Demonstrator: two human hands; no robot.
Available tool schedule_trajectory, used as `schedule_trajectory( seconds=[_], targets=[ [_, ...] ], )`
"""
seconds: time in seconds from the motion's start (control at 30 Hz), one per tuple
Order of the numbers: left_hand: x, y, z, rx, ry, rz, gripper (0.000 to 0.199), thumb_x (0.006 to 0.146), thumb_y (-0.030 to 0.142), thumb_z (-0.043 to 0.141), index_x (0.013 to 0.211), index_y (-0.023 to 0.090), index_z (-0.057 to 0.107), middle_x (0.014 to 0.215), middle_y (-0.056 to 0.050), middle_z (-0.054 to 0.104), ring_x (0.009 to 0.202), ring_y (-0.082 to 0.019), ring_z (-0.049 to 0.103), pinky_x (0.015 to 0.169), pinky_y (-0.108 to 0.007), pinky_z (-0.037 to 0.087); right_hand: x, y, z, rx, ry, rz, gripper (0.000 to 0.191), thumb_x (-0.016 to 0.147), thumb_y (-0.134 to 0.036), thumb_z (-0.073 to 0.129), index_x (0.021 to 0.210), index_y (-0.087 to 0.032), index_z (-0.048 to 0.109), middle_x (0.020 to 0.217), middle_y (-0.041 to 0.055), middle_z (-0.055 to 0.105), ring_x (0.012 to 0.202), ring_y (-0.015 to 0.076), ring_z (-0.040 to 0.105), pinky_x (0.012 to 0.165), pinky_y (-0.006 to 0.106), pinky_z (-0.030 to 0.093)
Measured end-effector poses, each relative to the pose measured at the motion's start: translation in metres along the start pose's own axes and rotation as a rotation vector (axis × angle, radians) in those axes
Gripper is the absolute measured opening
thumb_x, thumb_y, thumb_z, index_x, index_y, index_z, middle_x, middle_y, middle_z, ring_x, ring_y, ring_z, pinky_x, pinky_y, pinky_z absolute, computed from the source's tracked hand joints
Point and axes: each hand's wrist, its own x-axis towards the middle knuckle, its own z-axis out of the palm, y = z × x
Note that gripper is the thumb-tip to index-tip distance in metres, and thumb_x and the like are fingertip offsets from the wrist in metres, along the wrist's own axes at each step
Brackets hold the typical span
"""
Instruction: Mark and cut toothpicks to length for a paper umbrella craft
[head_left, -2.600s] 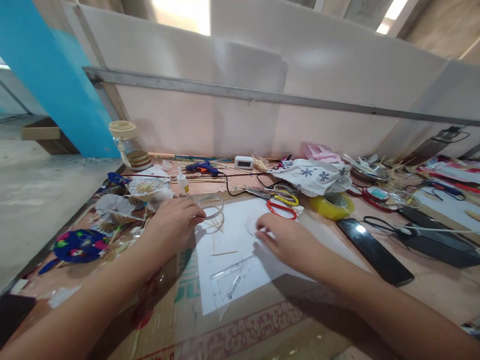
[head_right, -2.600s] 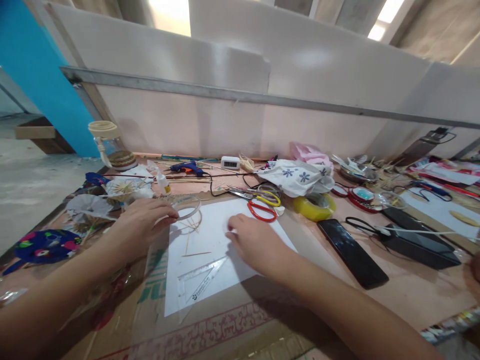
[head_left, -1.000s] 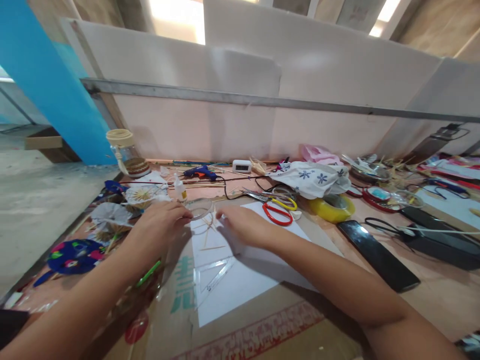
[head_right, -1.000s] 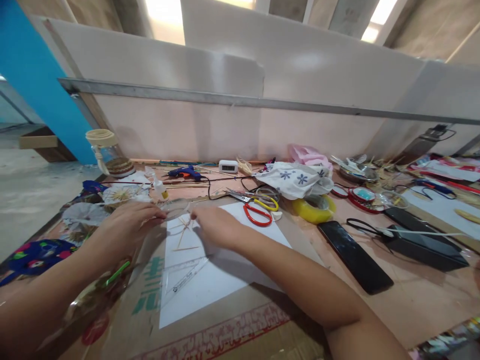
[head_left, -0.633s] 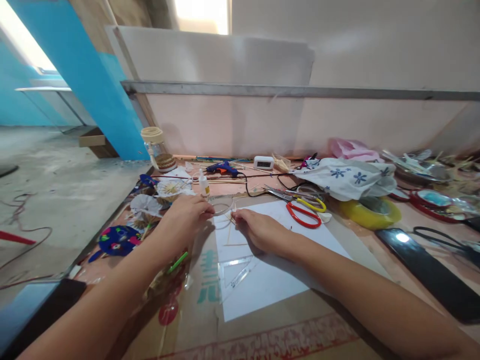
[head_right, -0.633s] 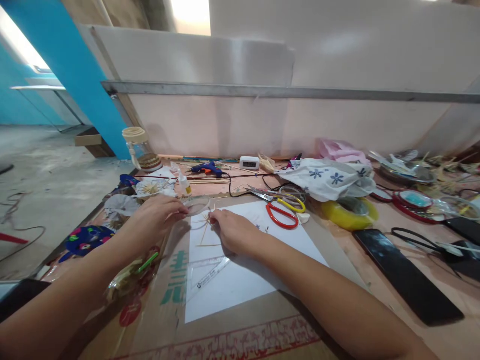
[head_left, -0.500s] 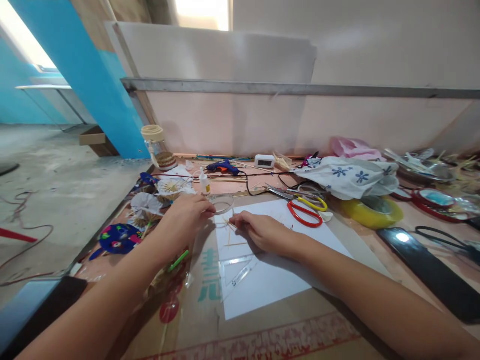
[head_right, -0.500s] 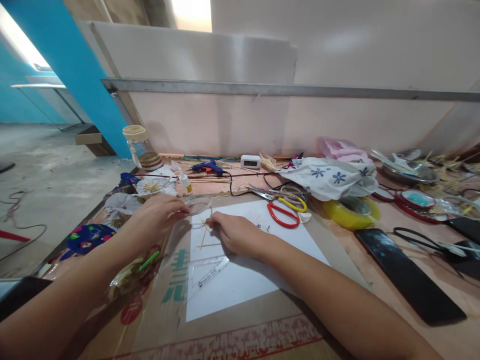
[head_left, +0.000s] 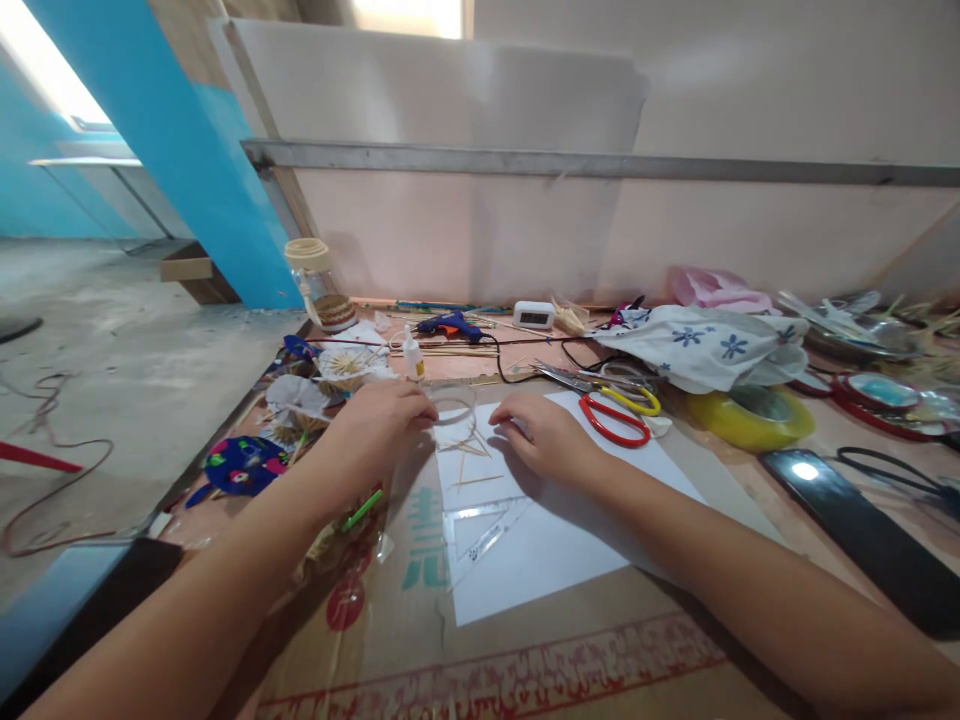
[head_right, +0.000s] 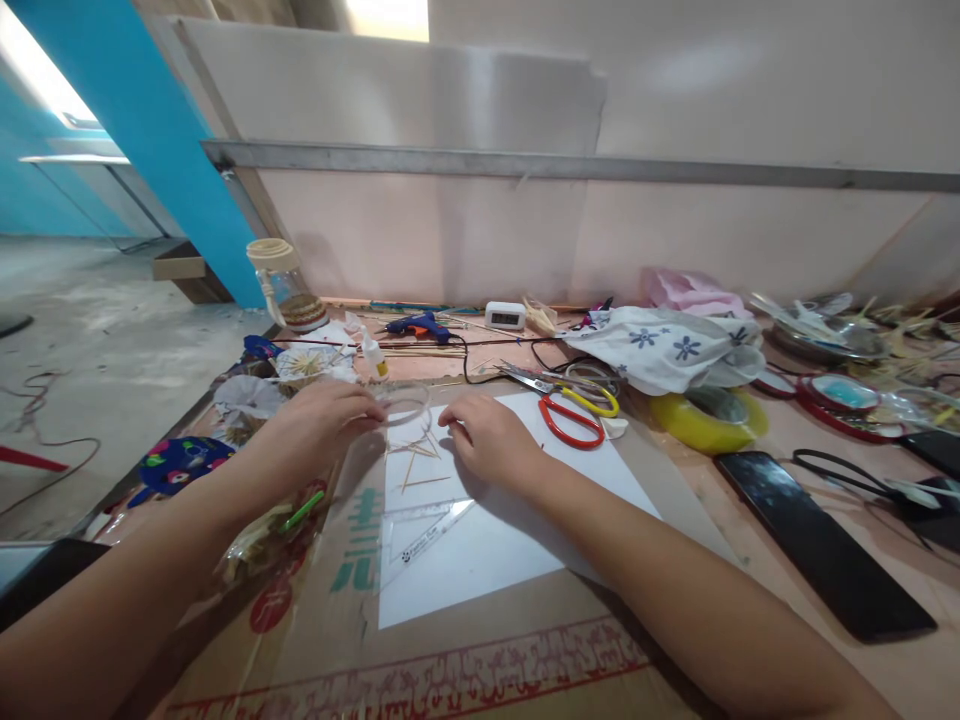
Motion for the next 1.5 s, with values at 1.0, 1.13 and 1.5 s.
schedule_trajectory(
  seconds=[1.0,1.13,1.5],
  targets=[
    [-0.002,-0.002,-0.011,0.018,0.018,-0.112,0.021,0.087,0.018,0.053,0.091,0.017,0.074,0.088,-0.007,0.073,0.088,-0.025,0.066,0.082,-0.035,0.048,0.029,-0.018,0.025,-0.120,-0.254,-0.197,0.013,0.085,-0.005,0.060,0.084,-0.014,0.070,0.088,0.0063,0.065,0.082,0.0182,0.056,0.073,0.028,0.042],
    [-0.003,-0.003,-0.006,0.023,0.027,-0.092,0.020,0.088,0.018,0.053,0.090,0.018,0.073,0.089,-0.006,0.074,0.088,-0.024,0.066,0.082,-0.036,0.048,0.027,-0.022,0.032,-0.151,-0.242,-0.195,0.015,0.087,-0.004,0.055,0.083,-0.013,0.066,0.085,0.0080,0.063,0.080,0.0196,0.053,0.074,0.031,0.041],
    [-0.003,-0.005,0.002,0.033,0.048,-0.036,0.017,0.089,0.017,0.056,0.091,0.016,0.073,0.088,-0.008,0.073,0.086,-0.025,0.064,0.080,-0.037,0.047,0.035,-0.028,-0.003,0.080,-0.129,-0.083,0.011,0.087,-0.009,0.053,0.081,-0.017,0.058,0.085,0.0037,0.062,0.080,0.0169,0.054,0.072,0.028,0.042]
  ],
)
